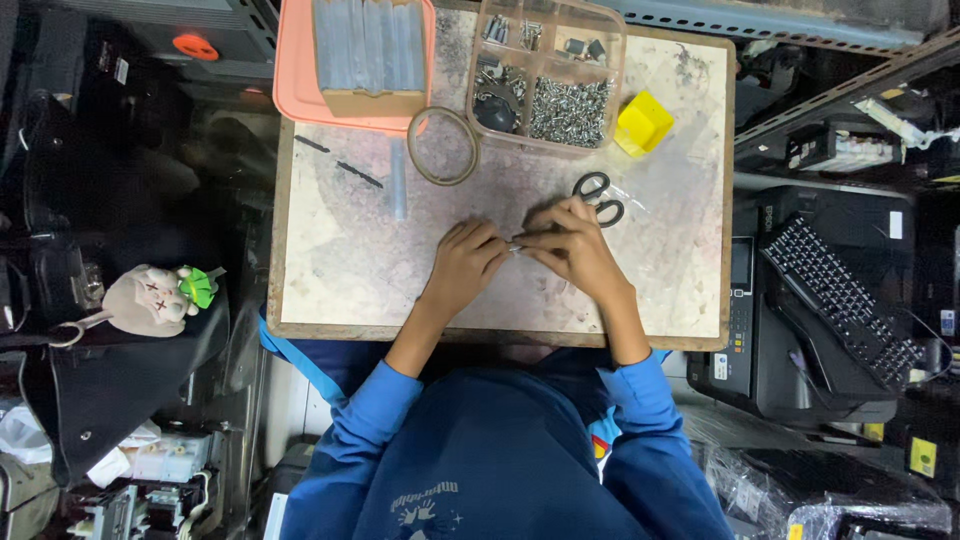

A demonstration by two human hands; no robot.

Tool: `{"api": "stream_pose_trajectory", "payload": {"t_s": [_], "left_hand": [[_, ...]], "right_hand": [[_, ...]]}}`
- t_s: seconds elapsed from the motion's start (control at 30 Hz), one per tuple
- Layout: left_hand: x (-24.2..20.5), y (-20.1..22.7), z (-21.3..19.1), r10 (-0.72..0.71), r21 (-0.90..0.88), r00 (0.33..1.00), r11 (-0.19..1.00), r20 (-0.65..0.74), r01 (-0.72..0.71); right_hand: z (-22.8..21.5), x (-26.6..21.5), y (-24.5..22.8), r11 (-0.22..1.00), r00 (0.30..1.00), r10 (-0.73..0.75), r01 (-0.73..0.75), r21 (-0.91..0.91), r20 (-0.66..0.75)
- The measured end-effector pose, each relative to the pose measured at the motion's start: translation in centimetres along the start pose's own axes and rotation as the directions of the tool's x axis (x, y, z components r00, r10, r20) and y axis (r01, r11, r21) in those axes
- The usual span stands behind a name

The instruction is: The person organizes small metal screws from a plastic bag into a yellow container on a cluttered workbench. They use their hands to sort the screws and place them into the container, then set the container down.

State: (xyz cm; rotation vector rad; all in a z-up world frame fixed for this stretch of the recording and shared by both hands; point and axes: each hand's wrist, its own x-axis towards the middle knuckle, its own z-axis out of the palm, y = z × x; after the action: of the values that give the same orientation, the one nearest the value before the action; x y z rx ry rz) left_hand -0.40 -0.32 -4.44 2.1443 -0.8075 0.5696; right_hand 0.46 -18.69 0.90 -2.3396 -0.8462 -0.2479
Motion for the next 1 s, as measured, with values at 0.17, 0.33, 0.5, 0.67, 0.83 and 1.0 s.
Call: {"api": "stream_pose_trajectory", "payload": {"t_s": [0.17,0.33,0.5,0.67,0.83,1.0], "left_hand": [[0.6,0.5,-0.7,-0.070,-0.059,0.997,0.996,0.025,0.071],[0.3,0.2,-0.5,-0.077,-0.051,0.997,0.996,0.030,0.079],[0.2,0.5,-1.6,-0.146,-0.110,0.964,0.986,-0.223,0.124],[-3.4,-2.9,-4.3,-0.274,0.019,0.863,0.950,-0.424,0.311],[-2.9,-4.1,-8.2,-0.253,0.213,0.771,0.869,-0.584,0.446],[-2.6,-5.8,-8.3,-0.192,0.339,0.832,0.848,-0.520,0.407]], "right_hand": [[0.2,-0.2,0.2,0.999,1.000,0.008,-0.008,-0.031,0.005],[0.3,-1.1,0.7,0.999,0.996,0.047,-0.049,-0.023,-0.076],[-1.7,-3.1,2.7,0.976,0.884,0.215,-0.211,0.056,-0.416],[-4.6,-6.4,3.9,0.921,0.784,0.328,-0.389,-0.005,-0.527],[-7.5,-6.3,2.5,0.830,0.728,0.463,-0.556,-0.040,-0.506],[-8.2,-5.1,3.0,0.800,0.716,0.550,-0.599,0.026,-0.430]]}}
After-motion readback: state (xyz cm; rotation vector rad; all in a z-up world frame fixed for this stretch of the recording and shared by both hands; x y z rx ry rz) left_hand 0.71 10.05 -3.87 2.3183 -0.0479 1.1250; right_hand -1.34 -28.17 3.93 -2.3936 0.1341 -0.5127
